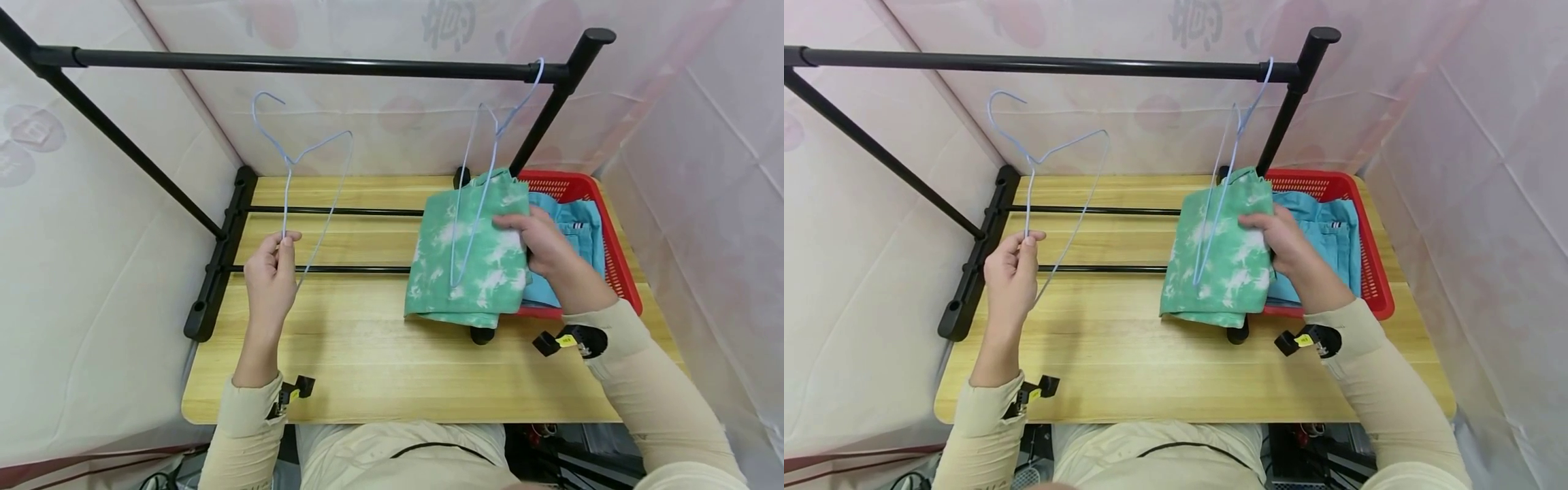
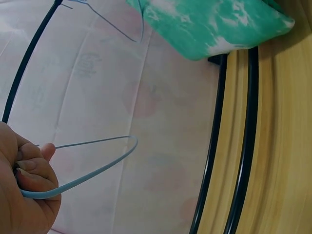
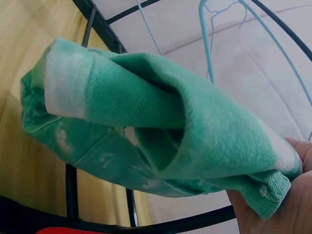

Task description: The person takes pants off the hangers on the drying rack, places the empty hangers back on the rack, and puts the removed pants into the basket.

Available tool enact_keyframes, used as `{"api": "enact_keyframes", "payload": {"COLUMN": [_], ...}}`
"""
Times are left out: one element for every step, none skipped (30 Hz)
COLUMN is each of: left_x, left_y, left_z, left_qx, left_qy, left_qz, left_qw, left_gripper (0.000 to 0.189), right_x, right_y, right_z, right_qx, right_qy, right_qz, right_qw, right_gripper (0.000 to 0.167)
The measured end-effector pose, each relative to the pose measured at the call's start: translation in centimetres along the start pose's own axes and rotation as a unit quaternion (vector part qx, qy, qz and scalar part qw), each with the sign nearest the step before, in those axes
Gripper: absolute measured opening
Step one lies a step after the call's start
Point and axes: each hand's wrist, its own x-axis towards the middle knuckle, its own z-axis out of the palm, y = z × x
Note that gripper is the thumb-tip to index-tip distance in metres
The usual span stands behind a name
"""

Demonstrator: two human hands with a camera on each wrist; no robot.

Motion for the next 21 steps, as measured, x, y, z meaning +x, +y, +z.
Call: {"api": "enact_keyframes", "payload": {"left_x": [0.0,0.0,0.0,0.0,0.0,0.0,0.1,0.1,0.1,0.1,0.1,0.1,0.1,0.1,0.1,0.1,0.1,0.2,0.2,0.2,0.2], "left_y": [0.0,0.0,0.1,0.1,0.1,0.1,0.2,0.2,0.2,0.2,0.3,0.3,0.3,0.3,0.3,0.4,0.4,0.4,0.5,0.5,0.5], "left_z": [0.0,0.0,0.0,0.0,0.0,-0.1,-0.1,-0.1,-0.1,-0.1,-0.1,-0.1,-0.1,-0.1,-0.1,-0.1,-0.1,-0.1,-0.1,0.0,0.0], "left_qx": [0.001,0.0,-0.001,-0.002,-0.003,-0.004,-0.004,-0.004,-0.003,-0.002,-0.002,-0.001,-0.001,-0.002,-0.002,-0.002,-0.001,-0.001,-0.001,-0.002,-0.002], "left_qy": [0.0,0.0,0.0,-0.002,-0.003,-0.005,-0.007,-0.008,-0.009,-0.01,-0.01,-0.009,-0.009,-0.009,-0.01,-0.011,-0.012,-0.012,-0.011,-0.011,-0.01], "left_qz": [0.0,0.0,-0.001,-0.002,-0.002,-0.002,-0.002,0.0,0.002,0.003,0.005,0.006,0.007,0.007,0.006,0.006,0.006,0.007,0.009,0.011,0.014], "left_qw": [1.0,1.0,1.0,1.0,1.0,1.0,1.0,1.0,1.0,0.9999,0.9999,0.9999,0.9999,0.9999,0.9999,0.9999,0.9999,0.9999,0.9999,0.9999,0.9999], "left_gripper": [0.026,0.026,0.026,0.026,0.026,0.026,0.026,0.026,0.026,0.026,0.026,0.026,0.026,0.026,0.026,0.026,0.026,0.026,0.026,0.026,0.026], "right_x": [-0.2,-0.3,-0.5,-0.7,-0.9,-1.1,-1.3,-1.4,-1.6,-1.8,-2.0,-2.1,-2.2,-2.3,-2.4,-2.5,-2.6,-2.7,-2.8,-3.0,-3.1], "right_y": [-0.2,-0.3,-0.5,-0.7,-0.9,-1.1,-1.3,-1.4,-1.6,-1.7,-1.7,-1.8,-1.8,-1.9,-1.9,-1.9,-2.0,-2.0,-2.1,-2.2,-2.3], "right_z": [0.0,0.0,0.0,0.0,-0.1,-0.1,-0.1,-0.2,-0.2,-0.3,-0.4,-0.5,-0.6,-0.7,-0.9,-1.0,-1.2,-1.3,-1.5,-1.7,-1.8], "right_qx": [-0.006,-0.011,-0.017,-0.024,-0.031,-0.037,-0.042,-0.047,-0.052,-0.056,-0.058,-0.06,-0.061,-0.061,-0.06,-0.06,-0.06,-0.061,-0.061,-0.064,-0.067], "right_qy": [-0.002,-0.004,-0.004,-0.004,-0.004,-0.003,-0.001,0.001,0.004,0.006,0.008,0.01,0.01,0.01,0.009,0.007,0.006,0.003,0.002,0.002,0.002], "right_qz": [-0.003,-0.005,-0.008,-0.011,-0.015,-0.017,-0.018,-0.02,-0.023,-0.025,-0.028,-0.031,-0.036,-0.041,-0.046,-0.051,-0.057,-0.061,-0.064,-0.067,-0.071], "right_qw": [1.0,0.9999,0.9998,0.9996,0.9994,0.9992,0.9989,0.9987,0.9984,0.9981,0.9979,0.9977,0.9974,0.9972,0.9971,0.9969,0.9966,0.9963,0.9961,0.9957,0.9953], "right_gripper": [0.035,0.035,0.036,0.036,0.036,0.037,0.038,0.038,0.039,0.039,0.04,0.04,0.041,0.041,0.041,0.04,0.04,0.039,0.038,0.037,0.036]}}
